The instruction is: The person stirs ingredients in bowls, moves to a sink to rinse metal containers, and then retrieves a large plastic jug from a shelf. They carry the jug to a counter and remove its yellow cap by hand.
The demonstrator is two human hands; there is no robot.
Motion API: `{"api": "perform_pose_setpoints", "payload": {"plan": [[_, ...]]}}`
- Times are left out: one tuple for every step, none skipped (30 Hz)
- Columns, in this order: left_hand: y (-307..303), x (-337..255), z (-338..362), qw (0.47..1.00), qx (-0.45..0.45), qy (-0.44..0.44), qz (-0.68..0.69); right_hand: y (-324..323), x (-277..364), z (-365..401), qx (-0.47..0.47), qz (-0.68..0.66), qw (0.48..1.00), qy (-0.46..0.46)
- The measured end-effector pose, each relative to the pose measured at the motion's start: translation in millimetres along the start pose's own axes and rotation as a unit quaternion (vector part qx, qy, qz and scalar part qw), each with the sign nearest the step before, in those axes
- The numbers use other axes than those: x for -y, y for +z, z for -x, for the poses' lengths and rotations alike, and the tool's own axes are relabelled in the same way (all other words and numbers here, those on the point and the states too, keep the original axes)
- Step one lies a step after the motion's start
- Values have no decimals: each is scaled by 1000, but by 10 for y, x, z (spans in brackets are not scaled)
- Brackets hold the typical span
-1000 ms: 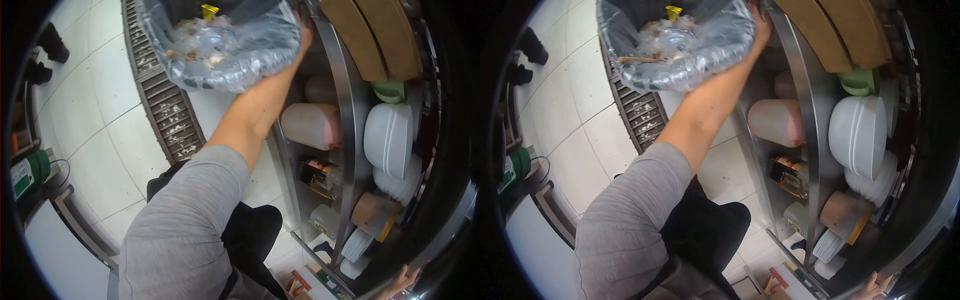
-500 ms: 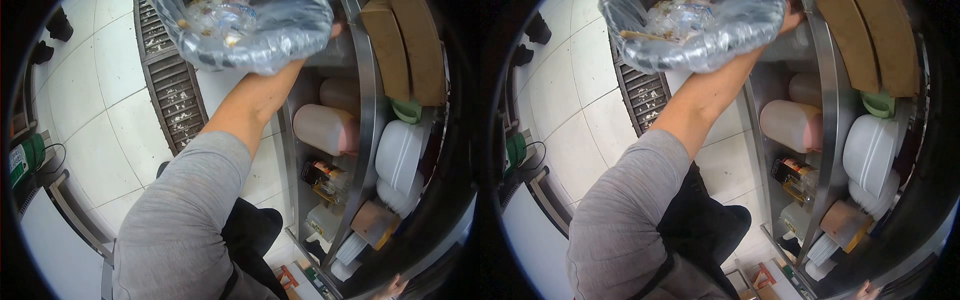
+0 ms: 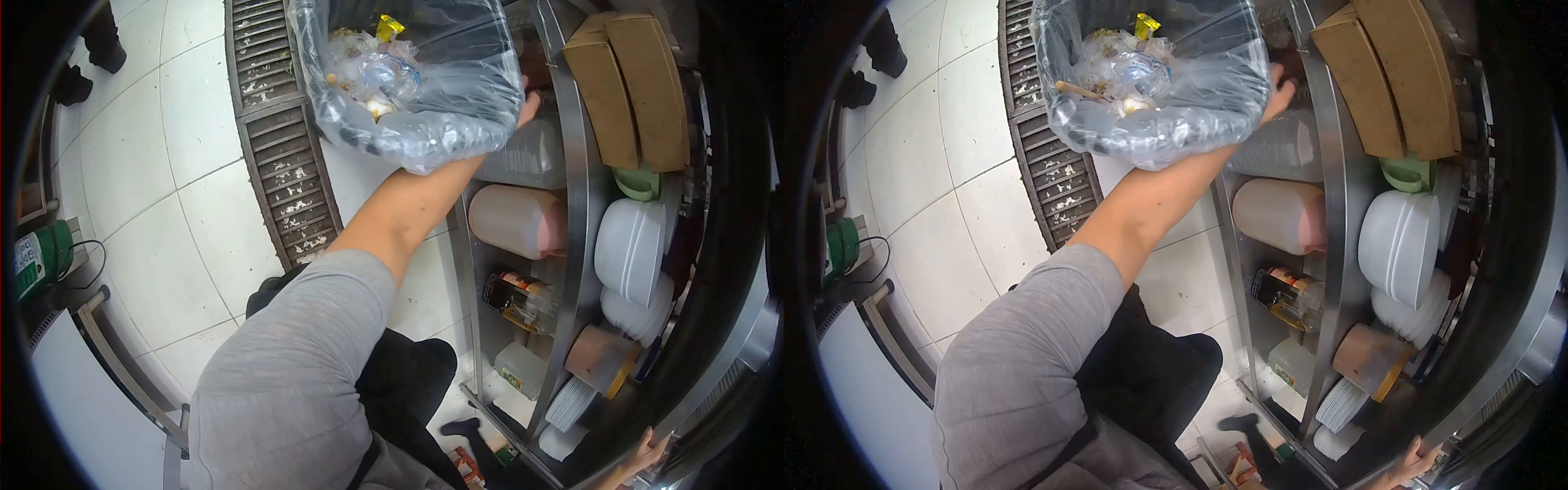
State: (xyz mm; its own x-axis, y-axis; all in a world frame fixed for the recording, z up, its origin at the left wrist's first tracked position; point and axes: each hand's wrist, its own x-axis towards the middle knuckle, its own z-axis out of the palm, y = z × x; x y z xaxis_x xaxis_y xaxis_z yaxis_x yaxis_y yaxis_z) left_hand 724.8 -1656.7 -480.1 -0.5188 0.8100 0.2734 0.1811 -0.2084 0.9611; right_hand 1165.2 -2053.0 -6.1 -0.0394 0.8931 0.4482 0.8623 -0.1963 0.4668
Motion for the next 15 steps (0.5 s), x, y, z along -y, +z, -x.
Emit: {"api": "perform_pose_setpoints", "payload": {"plan": [[171, -17, -87, 990, 56, -5, -130, 44, -128, 9, -21, 13, 999, -22], [441, 60, -145, 995, 78, -25, -54, 67, -217, 17, -41, 26, 998, -45], [501, 25, -149, 994, 101, -44, 21, 73, -224, 21, -41, 30, 998, -46], [544, 21, -120, 993, 103, -48, 24, 65, -236, 31, -29, -14, 999, -27], [592, 16, -102, 986, 166, -19, -10, 54, -239, 38, -17, -59, 998, -7], [580, -17, -70, 973, 228, 10, -44, 36, -166, 33, -13, -55, 998, -8], [650, 50, -41, 972, 232, 5, -42, 13, -37, 28, -15, -66, 998, -1], [706, 122, -46, 965, 260, 7, -29, 3, 31, 28, -18, -79, 997, 7], [743, 178, -53, 958, 285, 9, -17, 15, -11, 23, -15, -79, 997, 8], [591, 83, 1, 957, 288, 9, -18, 24, -80, 16, -22, -53, 998, -16], [419, -27, 125, 960, 275, -9, 48, 23, -139, 20, -30, -26, 998, -39], [262, -153, 280, 958, 261, -28, 114, 14, -110, 24, -28, -27, 999, -36], [253, -166, 479, 977, 187, -14, 103, 9, -46, 22, -29, -29, 999, -24], [238, -176, 676, 989, 112, 0, 92, 2, -1, 25, -30, -31, 999, -13], [145, -263, 813, 992, 85, 13, 96, -7, 19, 40, -28, -32, 999, -11]]}}
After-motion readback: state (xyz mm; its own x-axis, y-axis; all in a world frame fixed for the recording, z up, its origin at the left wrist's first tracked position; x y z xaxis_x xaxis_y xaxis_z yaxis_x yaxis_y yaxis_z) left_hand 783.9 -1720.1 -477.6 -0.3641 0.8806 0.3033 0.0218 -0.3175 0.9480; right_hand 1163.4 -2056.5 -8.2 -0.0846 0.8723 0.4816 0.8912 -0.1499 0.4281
